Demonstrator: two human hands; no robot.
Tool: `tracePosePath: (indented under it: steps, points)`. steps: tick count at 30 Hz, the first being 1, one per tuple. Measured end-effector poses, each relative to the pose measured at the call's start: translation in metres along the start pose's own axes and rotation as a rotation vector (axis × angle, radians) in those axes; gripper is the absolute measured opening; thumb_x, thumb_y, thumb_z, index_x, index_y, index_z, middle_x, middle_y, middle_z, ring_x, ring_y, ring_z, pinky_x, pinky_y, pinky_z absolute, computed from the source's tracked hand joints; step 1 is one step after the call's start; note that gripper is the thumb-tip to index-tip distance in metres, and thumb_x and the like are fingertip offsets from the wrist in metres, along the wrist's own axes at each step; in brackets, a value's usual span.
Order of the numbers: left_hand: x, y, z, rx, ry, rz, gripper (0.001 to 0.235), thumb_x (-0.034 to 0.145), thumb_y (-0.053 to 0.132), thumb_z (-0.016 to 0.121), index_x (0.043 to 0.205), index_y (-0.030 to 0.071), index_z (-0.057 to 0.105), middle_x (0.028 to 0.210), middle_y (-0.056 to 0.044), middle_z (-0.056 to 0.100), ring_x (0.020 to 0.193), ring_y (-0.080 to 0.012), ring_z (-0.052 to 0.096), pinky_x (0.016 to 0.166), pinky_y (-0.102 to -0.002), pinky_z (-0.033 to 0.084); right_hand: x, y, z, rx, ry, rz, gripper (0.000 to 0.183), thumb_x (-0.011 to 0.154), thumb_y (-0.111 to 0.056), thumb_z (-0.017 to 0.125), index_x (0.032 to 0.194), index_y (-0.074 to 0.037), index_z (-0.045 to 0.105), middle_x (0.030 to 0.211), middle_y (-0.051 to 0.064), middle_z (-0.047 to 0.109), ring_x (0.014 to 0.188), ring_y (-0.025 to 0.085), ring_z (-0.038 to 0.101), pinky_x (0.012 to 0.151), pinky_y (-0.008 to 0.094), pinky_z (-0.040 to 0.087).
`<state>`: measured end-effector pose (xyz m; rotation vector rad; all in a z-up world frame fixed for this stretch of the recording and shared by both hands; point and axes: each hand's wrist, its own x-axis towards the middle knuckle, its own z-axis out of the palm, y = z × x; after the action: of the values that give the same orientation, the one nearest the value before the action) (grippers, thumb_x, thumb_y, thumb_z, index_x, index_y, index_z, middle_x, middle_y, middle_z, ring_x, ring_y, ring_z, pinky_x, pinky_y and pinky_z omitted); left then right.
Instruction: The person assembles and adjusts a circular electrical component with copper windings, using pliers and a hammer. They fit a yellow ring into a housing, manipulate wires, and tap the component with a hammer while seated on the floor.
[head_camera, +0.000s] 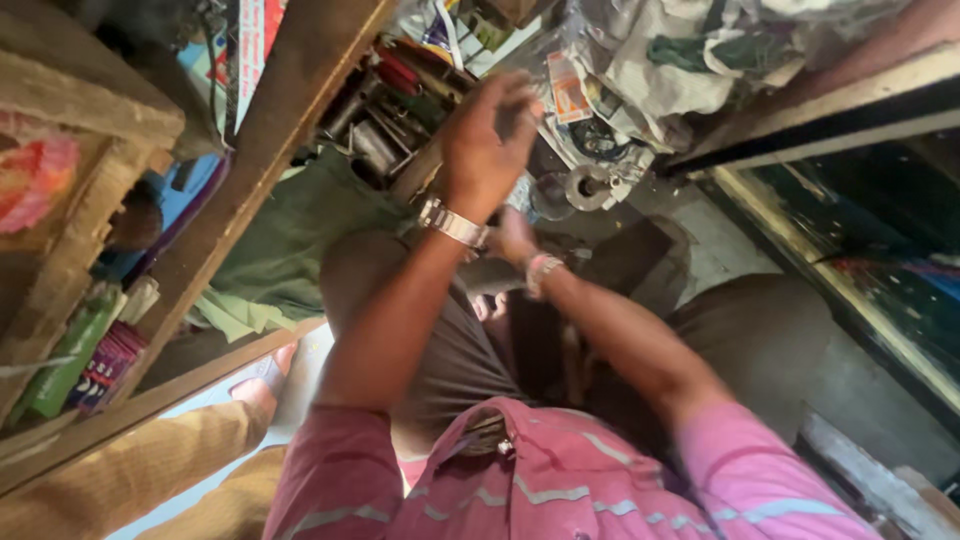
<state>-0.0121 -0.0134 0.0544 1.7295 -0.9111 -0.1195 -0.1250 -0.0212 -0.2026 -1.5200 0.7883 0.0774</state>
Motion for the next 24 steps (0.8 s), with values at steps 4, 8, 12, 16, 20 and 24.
tracePosePath:
  steps: [4, 8, 12, 16, 20, 24]
  points:
    - [0.004, 0.009, 0.011, -0.047, -0.019, -0.054, 0.029, 0.095, 0.019, 0.075, 0.121, 0.011, 0.064, 0.104, -0.006, 0.079, 0.1, -0.0219, 0.078, 0.086, -0.034, 0.059, 0.037, 0.006, 0.048, 0.028, -0.006, 0.015, 0.041, 0.081, -0.018, 0.077, 0.117, -0.001, 0.067, 0.097, 0.011, 0.075, 0.083, 0.022, 0.071, 0.073, 0.04, 0.058]
    - [0.011, 0.012, 0.012, -0.051, -0.011, -0.02, 0.028, 0.096, 0.016, 0.074, 0.122, 0.011, 0.064, 0.105, -0.006, 0.079, 0.1, -0.0227, 0.078, 0.087, -0.035, 0.06, 0.038, 0.002, 0.059, 0.001, -0.036, 0.032, 0.037, 0.082, -0.02, 0.075, 0.114, -0.003, 0.069, 0.095, 0.011, 0.075, 0.081, 0.024, 0.072, 0.073, 0.04, 0.058]
    - [0.012, 0.014, 0.013, 0.017, 0.03, 0.076, 0.036, 0.094, 0.012, 0.074, 0.127, 0.008, 0.061, 0.114, -0.012, 0.073, 0.102, -0.0276, 0.074, 0.09, -0.038, 0.058, 0.035, 0.0, 0.051, -0.024, -0.046, 0.03, 0.034, 0.083, -0.021, 0.074, 0.112, -0.004, 0.07, 0.092, 0.011, 0.076, 0.08, 0.025, 0.074, 0.073, 0.041, 0.058]
    - [0.013, 0.005, 0.008, 0.05, 0.064, 0.187, 0.037, 0.091, 0.01, 0.075, 0.125, 0.007, 0.06, 0.123, -0.015, 0.068, 0.107, -0.0319, 0.071, 0.093, -0.039, 0.057, 0.019, -0.001, 0.037, -0.089, -0.116, 0.016, 0.031, 0.084, -0.023, 0.072, 0.11, -0.006, 0.071, 0.09, 0.012, 0.076, 0.078, 0.026, 0.075, 0.072, 0.042, 0.058]
    - [0.011, -0.001, 0.009, -0.076, -0.074, -0.047, 0.028, 0.095, 0.011, 0.075, 0.122, 0.008, 0.065, 0.111, -0.01, 0.074, 0.098, -0.0252, 0.076, 0.083, -0.035, 0.062, -0.041, -0.01, -0.032, -0.368, -0.387, 0.002, 0.028, 0.085, -0.024, 0.071, 0.108, -0.008, 0.072, 0.088, 0.012, 0.077, 0.077, 0.027, 0.076, 0.072, 0.042, 0.058]
    - [0.002, 0.004, 0.017, -0.051, -0.317, 0.037, 0.027, 0.093, 0.012, 0.074, 0.12, 0.01, 0.068, 0.108, -0.009, 0.076, 0.095, -0.0259, 0.076, 0.083, -0.036, 0.06, -0.121, -0.041, -0.125, -0.484, -0.505, -0.024, 0.026, 0.086, -0.026, 0.069, 0.106, -0.01, 0.073, 0.085, 0.012, 0.077, 0.075, 0.029, 0.077, 0.072, 0.043, 0.059]
